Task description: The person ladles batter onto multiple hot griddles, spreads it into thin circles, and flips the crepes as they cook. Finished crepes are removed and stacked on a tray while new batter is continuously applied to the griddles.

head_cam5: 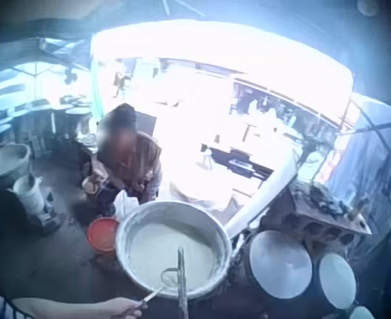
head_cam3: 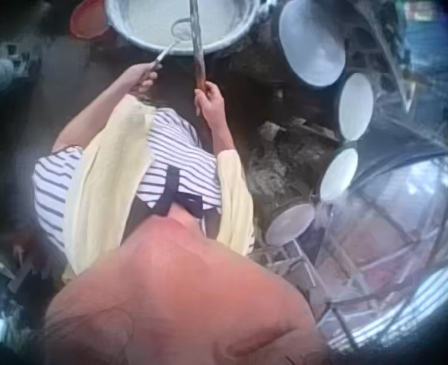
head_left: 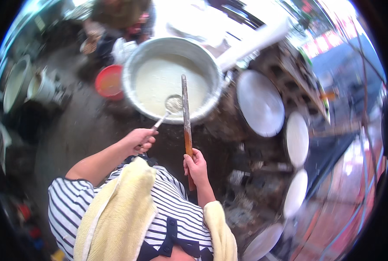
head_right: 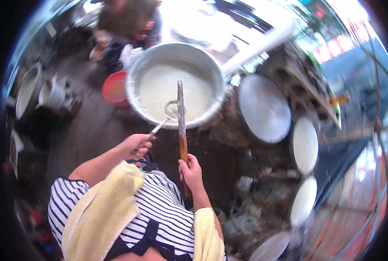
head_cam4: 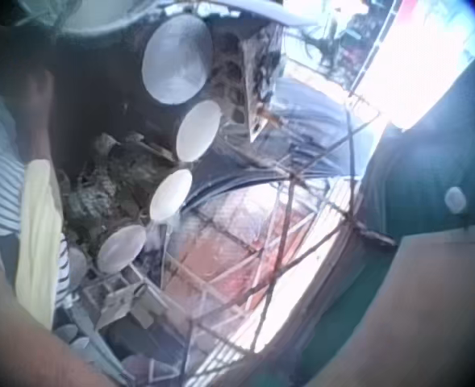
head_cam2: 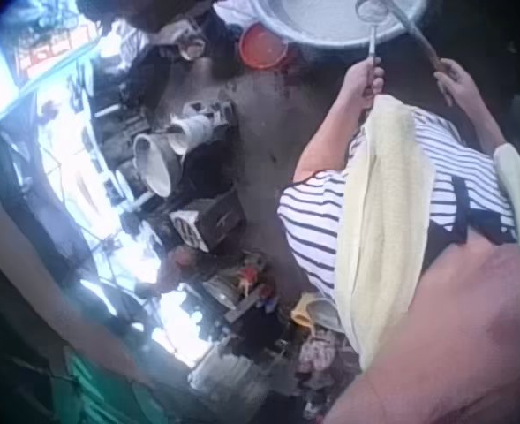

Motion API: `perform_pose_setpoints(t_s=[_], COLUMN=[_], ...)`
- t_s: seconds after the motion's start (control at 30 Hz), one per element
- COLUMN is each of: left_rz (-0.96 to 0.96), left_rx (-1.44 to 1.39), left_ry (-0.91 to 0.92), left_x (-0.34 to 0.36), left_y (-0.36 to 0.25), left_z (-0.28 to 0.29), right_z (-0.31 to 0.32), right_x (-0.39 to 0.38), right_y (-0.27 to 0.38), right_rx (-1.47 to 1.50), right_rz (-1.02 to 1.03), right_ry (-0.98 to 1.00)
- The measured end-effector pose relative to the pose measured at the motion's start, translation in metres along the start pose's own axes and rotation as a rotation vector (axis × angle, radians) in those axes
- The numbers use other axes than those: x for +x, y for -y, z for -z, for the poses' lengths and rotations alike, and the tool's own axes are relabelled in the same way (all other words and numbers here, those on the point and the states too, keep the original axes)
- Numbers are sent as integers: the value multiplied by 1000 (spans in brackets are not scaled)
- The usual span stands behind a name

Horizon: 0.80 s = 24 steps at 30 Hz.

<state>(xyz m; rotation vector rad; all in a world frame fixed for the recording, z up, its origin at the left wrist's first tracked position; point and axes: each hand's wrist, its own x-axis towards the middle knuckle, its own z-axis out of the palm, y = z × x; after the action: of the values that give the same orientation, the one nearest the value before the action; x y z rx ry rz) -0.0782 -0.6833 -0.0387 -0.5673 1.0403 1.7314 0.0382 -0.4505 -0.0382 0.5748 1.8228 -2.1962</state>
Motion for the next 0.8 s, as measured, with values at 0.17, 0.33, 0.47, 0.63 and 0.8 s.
perform_pose_setpoints(t_s=[0.17, 0.33, 0.47, 0.63, 0.8], left_rz=[11, -104, -161, -275, -237], left_rx=[37, 47, -38, -917, -705], left_ry=[-113, 37, 31, 552, 251], left_x=[26, 63, 101, 124, 88], left_y=[-1, 1, 26, 55, 15], left_z=[54, 93, 106, 128, 115], right_z=[-109, -250, -322, -365, -361], right_x=[113, 239, 333, 412, 390], right_y=[34, -6, -93, -175, -182], right_rx=[-146, -120, -90, -124, -64], right_rz=[-205, -501, -743, -805, -891], right_ry=[482, 581, 452, 265, 237])
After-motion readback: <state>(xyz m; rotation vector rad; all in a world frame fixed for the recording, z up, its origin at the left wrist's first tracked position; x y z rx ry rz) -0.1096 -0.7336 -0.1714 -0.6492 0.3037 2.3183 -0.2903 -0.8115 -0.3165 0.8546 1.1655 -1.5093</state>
